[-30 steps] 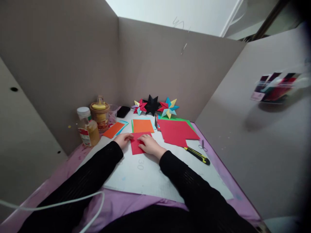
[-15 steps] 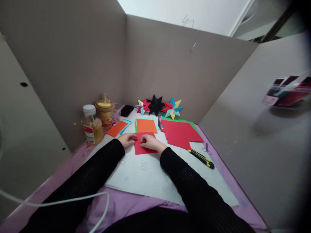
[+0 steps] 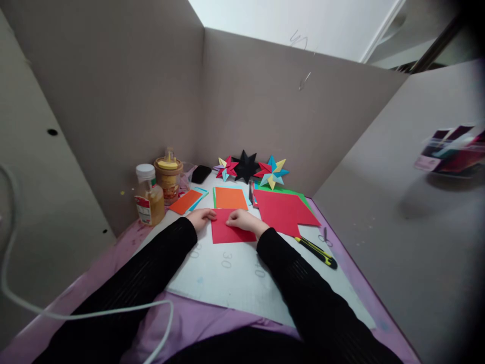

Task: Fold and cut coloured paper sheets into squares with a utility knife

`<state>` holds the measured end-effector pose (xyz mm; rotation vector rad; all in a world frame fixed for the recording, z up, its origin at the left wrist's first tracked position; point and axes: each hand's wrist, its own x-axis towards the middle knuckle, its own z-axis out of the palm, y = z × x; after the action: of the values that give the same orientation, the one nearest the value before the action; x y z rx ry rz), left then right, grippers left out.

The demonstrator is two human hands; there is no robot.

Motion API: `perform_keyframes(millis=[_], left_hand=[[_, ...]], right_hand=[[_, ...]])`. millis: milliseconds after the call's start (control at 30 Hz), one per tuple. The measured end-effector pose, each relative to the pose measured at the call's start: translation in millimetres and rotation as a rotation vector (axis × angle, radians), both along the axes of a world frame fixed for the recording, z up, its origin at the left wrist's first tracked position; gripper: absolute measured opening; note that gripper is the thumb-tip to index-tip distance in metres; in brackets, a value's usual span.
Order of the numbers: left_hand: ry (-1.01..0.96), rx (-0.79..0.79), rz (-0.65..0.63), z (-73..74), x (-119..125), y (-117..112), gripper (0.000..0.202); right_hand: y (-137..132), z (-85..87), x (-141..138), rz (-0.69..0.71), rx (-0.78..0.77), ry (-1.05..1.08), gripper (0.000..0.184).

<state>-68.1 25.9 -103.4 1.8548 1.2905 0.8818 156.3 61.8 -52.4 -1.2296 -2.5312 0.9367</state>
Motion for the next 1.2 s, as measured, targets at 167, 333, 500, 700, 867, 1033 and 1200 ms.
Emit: perform_keyframes(millis=[167,333,500,700,867,1033,1200], left_hand=[[-0.017,0.007,0.010,-2.4,1.1,0.1,0.042],[-0.030,-0.017,0.006,-4.0,1.3,1.4,0.041],[-0.035,0.016,0.061,-5.9,3.3,0.3,0.041],[-0.023,0.012,0.053,-2.6,2.9,-0.7,0.039],[-0.044,0.006,0.059,-4.6,4.5,1.8,0.035],[-0.057,-0.032,0.052,-5.2,6.0,3.4,0.034],[-0.101,-0.055,0.046,-0.9,6.0,-0.2,0.030]], right_hand=[[11.5,-2.4,3.1,-0.129,0.023,0.091,0.025],[15.0,2.7,7.9,-0.241,-0.014,0.165,0.029],[12.8,7.4,3.8,-0.172,-0.123,0.054,0.023],[21.1,33.3,16.9,-0.327,0.163,0.319,0.026],[23.2,62.3,72.0,-0.050,0.001,-0.132,0.018],[-0.5,47.7,50.4,-0.118,0.157,-0.179,0.022],[-28.3,10.5,-15.7,0.057,0.245,-0.050,0.013]])
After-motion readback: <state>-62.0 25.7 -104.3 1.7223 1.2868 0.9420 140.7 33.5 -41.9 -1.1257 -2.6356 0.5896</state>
